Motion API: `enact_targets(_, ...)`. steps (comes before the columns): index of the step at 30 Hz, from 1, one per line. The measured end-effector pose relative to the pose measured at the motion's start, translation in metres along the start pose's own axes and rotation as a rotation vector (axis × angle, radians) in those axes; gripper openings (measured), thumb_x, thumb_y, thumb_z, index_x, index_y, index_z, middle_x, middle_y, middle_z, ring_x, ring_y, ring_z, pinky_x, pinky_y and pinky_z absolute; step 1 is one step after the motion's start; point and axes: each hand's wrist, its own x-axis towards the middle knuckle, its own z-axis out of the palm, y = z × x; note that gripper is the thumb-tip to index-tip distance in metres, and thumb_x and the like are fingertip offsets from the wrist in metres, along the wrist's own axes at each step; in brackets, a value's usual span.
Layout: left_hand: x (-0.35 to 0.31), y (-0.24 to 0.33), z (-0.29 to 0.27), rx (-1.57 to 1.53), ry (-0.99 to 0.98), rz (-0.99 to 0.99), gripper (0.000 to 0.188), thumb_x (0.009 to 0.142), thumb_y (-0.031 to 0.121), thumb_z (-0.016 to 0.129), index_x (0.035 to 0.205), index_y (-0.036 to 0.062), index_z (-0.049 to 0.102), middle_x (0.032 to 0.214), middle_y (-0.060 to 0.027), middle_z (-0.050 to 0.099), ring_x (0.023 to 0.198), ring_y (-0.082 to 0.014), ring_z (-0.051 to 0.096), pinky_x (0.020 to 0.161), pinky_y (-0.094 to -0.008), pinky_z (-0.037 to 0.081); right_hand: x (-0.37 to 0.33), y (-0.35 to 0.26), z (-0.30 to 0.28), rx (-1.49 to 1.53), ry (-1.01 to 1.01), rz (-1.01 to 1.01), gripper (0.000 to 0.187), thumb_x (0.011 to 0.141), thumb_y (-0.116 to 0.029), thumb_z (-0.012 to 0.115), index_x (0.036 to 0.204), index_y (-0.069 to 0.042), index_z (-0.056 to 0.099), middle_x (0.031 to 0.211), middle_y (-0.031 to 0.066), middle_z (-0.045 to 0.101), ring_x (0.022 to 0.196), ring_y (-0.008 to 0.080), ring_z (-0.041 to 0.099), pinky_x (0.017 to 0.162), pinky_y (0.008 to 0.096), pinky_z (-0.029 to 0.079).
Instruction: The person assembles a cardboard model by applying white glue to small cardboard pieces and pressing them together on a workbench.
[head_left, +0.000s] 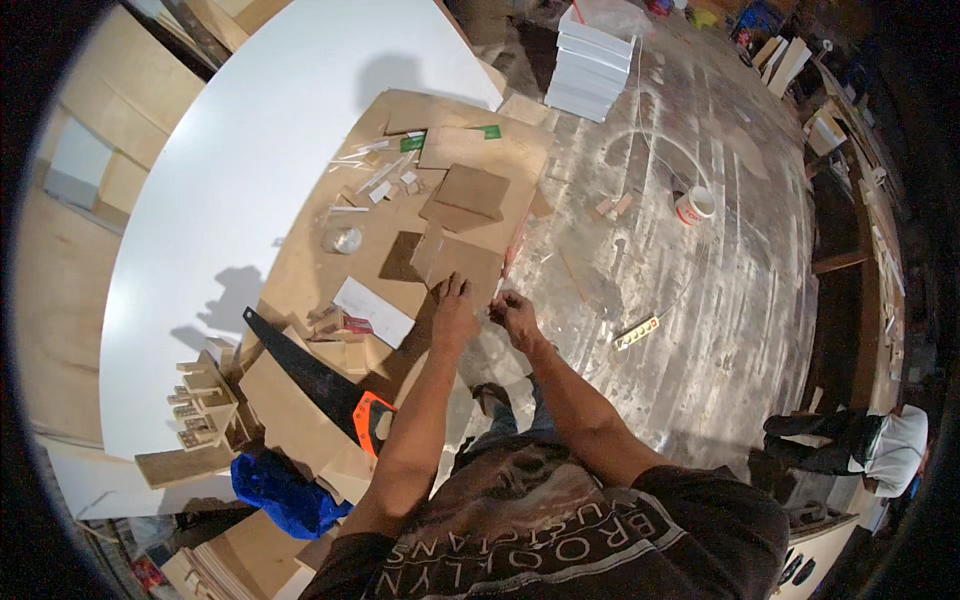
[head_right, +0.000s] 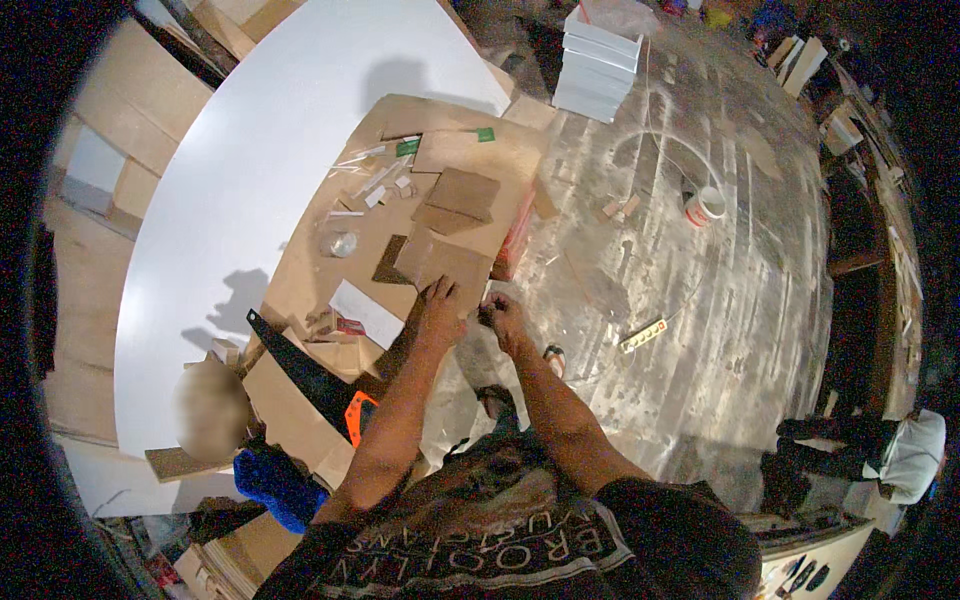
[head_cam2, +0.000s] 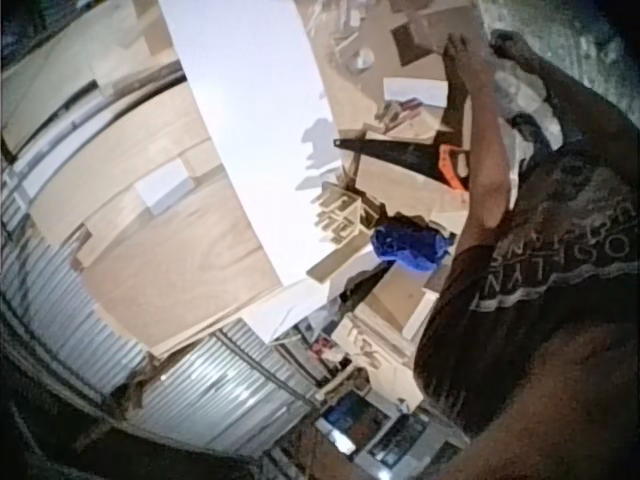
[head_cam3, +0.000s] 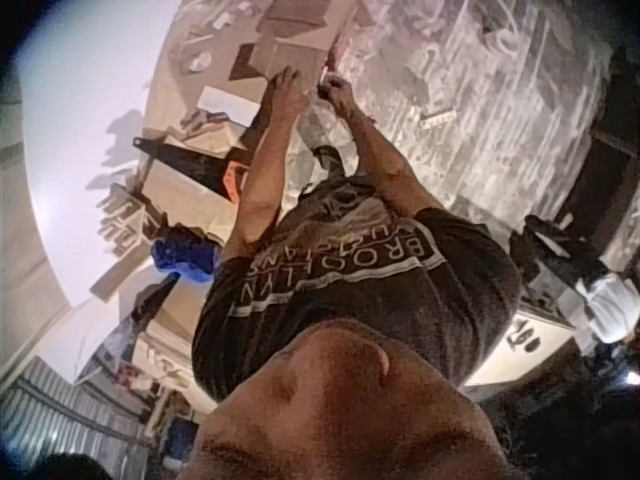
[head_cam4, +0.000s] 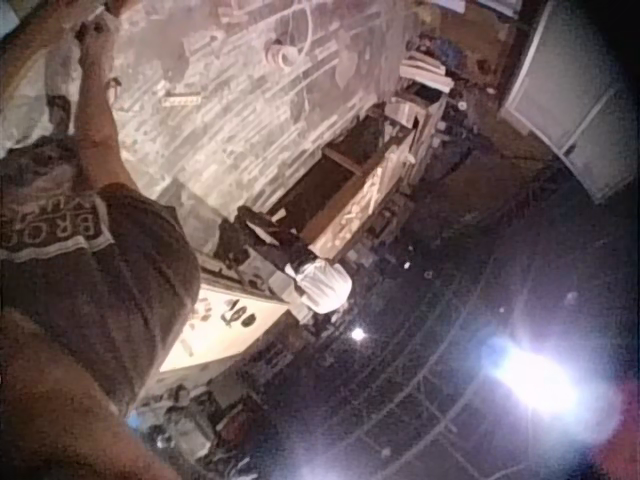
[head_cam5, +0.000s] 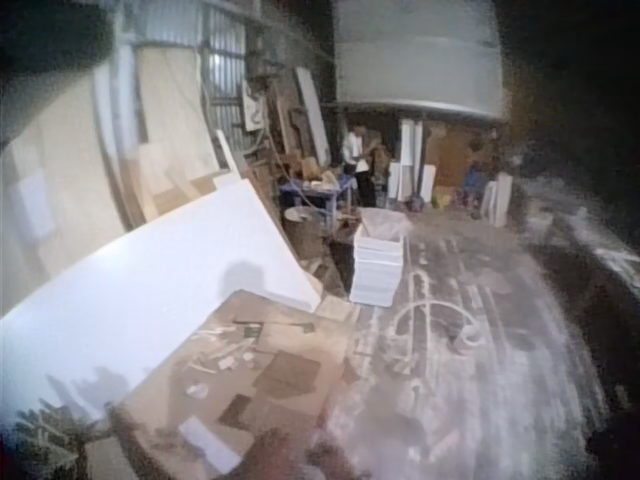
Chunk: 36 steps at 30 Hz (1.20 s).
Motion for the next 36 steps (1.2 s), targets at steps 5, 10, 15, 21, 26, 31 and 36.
enact_targets(5,-0.002,-0.006,0.008,0.005,0.011,0.004,0.073,0.071,0.018,0.079,0.134,-0.0048,0.051,0.148,-0.0256,0.039,0.138,-0.0446,0.034,0.117,-0.0498,0.028,-0.004,-0.003,0.009,-0.075,-0.034,-0.029,0.009,0.094,-0.01,0.064,0.095,-0.001,0.062,0.089,0.007,0.065,0.079,0.0163,0.064,0.072,0.0324,0.055)
enact_targets(10,-0.005,0.003,0.004,-0.063,0.082,0.017,0.063,0.075,0.013,0.073,0.131,-0.005,0.052,0.143,-0.0273,0.044,0.135,-0.0462,0.037,0.116,-0.0516,0.029,-0.006,0.002,0.004,-0.301,-0.012,-0.159,0.007,0.092,-0.004,0.061,0.098,0.0,0.063,0.08,0.0071,0.064,0.071,0.018,0.064,0.067,0.0301,0.054)
enact_targets(15,-0.01,0.012,-0.011,-0.056,-0.029,-0.065,0.077,0.067,0.002,0.077,0.137,-0.0044,0.046,0.15,-0.0213,0.034,0.142,-0.0378,0.03,0.117,-0.0418,0.033,-0.019,0.021,-0.003,-0.66,-0.016,-0.34,0.011,0.088,-0.005,0.063,0.096,0.002,0.064,0.073,0.0076,0.063,0.063,0.0151,0.061,0.062,0.0304,0.052)
enact_targets(21,-0.011,0.006,-0.008,0.01,-0.036,-0.025,0.071,0.074,0.006,0.07,0.138,-0.0045,0.043,0.151,-0.0222,0.033,0.144,-0.0375,0.028,0.118,-0.043,0.031,-0.038,-0.005,-0.061,-0.784,0.169,-0.456,0.017,0.091,-0.014,0.061,0.096,0.002,0.066,0.07,0.0071,0.063,0.057,0.0128,0.057,0.053,0.0305,0.047)
enact_targets(26,-0.024,-0.022,0.01,0.025,-0.03,-0.041,0.058,0.076,0.001,0.063,0.133,-0.0044,0.051,0.151,-0.024,0.035,0.144,-0.0373,0.032,0.113,-0.0425,0.04,-0.015,-0.146,-0.051,-0.709,0.072,-0.58,0.025,0.098,-0.014,0.055,0.111,0.002,0.069,0.073,0.0045,0.061,0.062,0.0109,0.055,0.057,0.027,0.047)
enact_targets(31,-0.044,-0.017,-0.046,-0.407,-0.074,-0.281,0.027,0.076,0.004,0.061,0.101,-0.0037,0.066,0.118,-0.028,0.06,0.116,-0.0405,0.058,0.097,-0.0456,0.049,0.018,-0.292,0.079,-1.071,-0.144,-0.806,0.022,0.093,-0.012,0.065,0.107,0.004,0.071,0.086,0.0069,0.067,0.072,0.0131,0.06,0.065,0.0278,0.049)
enact_targets(36,-0.047,-0.096,-0.076,-0.499,0.4,-0.446,0.015,0.076,0.012,0.061,0.077,-0.0026,0.067,0.086,-0.0263,0.065,0.087,-0.0444,0.063,0.079,-0.0492,0.051,0.102,-0.269,0.239,-1.298,-0.677,-0.928,0.017,0.087,-0.009,0.069,0.1,0.001,0.072,0.096,0.0142,0.073,0.081,0.0244,0.068,0.077,0.0349,0.054)
